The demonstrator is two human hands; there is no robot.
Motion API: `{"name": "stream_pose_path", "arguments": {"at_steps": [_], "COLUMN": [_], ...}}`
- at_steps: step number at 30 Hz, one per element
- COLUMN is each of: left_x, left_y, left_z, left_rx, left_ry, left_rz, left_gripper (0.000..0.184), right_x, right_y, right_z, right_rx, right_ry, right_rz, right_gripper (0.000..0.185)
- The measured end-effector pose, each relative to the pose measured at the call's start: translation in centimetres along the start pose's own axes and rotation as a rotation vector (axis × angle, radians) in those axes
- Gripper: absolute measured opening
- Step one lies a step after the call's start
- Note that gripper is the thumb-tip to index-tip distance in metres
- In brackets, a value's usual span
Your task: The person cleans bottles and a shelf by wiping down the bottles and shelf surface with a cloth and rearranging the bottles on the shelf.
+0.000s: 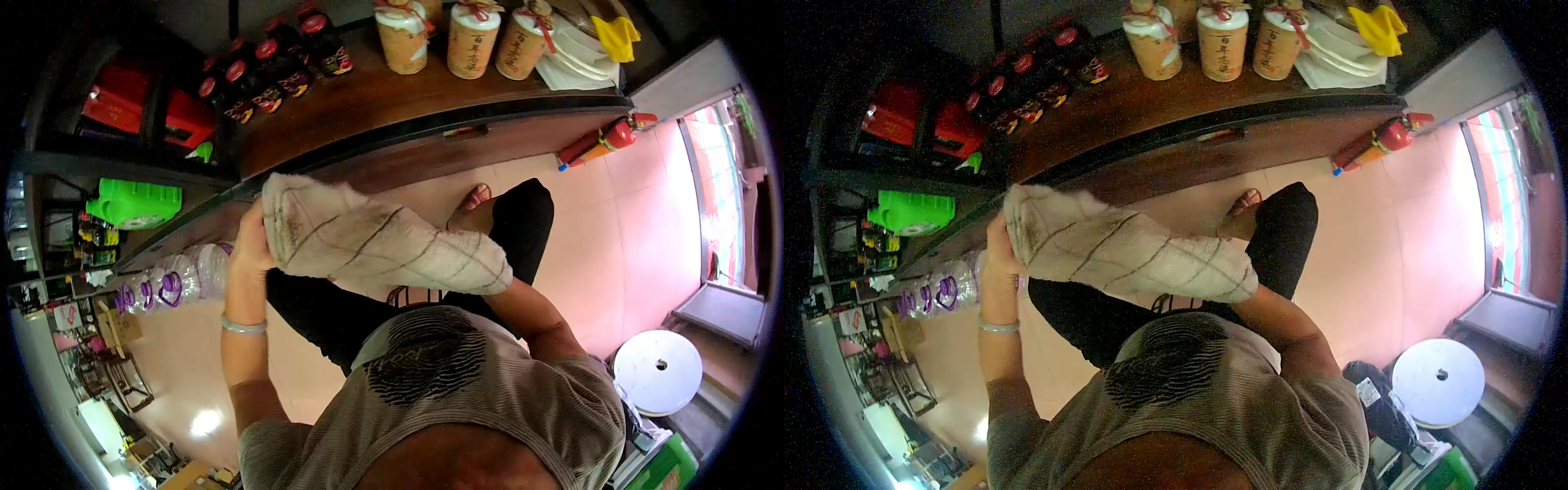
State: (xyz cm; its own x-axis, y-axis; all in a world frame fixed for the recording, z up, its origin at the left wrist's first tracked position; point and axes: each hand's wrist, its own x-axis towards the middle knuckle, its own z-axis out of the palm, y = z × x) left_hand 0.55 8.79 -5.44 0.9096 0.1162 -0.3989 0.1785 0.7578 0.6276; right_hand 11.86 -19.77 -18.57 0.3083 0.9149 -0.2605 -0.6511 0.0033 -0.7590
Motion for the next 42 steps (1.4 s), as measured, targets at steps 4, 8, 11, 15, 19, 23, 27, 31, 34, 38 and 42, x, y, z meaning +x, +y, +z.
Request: {"name": "stream_pose_path", "arguments": {"at_steps": [4, 8, 11, 15, 19, 23, 27, 31, 34, 38, 42], "left_x": [2.7, 6.8, 7.6, 6.3, 3.0, 0.2, -1.0, -0.9, -0.4, -1.2, -3.6], "left_y": [1.8, 1.5, -0.4, -3.3, -5.4, -5.6, -5.8, -7.1, -7.4, -7.4, -7.9], "left_z": [0.1, -1.1, -0.1, -1.8, -4.3, -7.6, -9.8, -11.0, -10.1, -10.4, -10.5], "left_rx": [0.416, 0.402, 0.548, 0.413, 0.492, 0.482, 0.3, 0.187, 0.134, 0.117, 0.161], "left_ry": [0.241, 0.077, 0.178, 0.175, 0.341, 0.451, 0.589, 0.644, 0.671, 0.683, 0.74], "left_rz": [-0.257, -0.142, 0.044, 0.019, 0.111, 0.232, 0.305, 0.358, 0.377, 0.457, 0.516], "left_gripper": [0.032, 0.024, 0.022, 0.015, 0.014, 0.015, 0.014, 0.014, 0.013, 0.013, 0.012], "right_x": [-0.9, -1.6, -3.2, -6.3, -6.6, 1.1, 10.0, 12.0, 15.1, 20.7, 28.1], "right_y": [1.7, 1.9, 0.5, -3.4, -8.6, -11.0, -9.1, -6.3, -4.1, -0.3, 5.2], "right_z": [-2.2, -6.2, -10.7, -16.9, -19.4, -19.3, -18.4, -14.8, -10.6, -3.1, 2.8], "right_rx": [0.073, 0.087, 0.041, -0.167, -0.616, -1.295, -1.732, -1.753, -1.73, -1.921, -2.284], "right_ry": [0.235, 0.561, 0.852, 1.238, 1.419, 1.261, 0.968, 0.704, 0.45, 0.155, -0.105], "right_rz": [-0.025, -0.11, -0.229, -0.468, -0.748, -0.859, -0.845, -0.923, -0.949, -0.897, -0.512], "right_gripper": [0.03, 0.03, 0.03, 0.03, 0.031, 0.031, 0.031, 0.032, 0.037, 0.033, 0.019]}}
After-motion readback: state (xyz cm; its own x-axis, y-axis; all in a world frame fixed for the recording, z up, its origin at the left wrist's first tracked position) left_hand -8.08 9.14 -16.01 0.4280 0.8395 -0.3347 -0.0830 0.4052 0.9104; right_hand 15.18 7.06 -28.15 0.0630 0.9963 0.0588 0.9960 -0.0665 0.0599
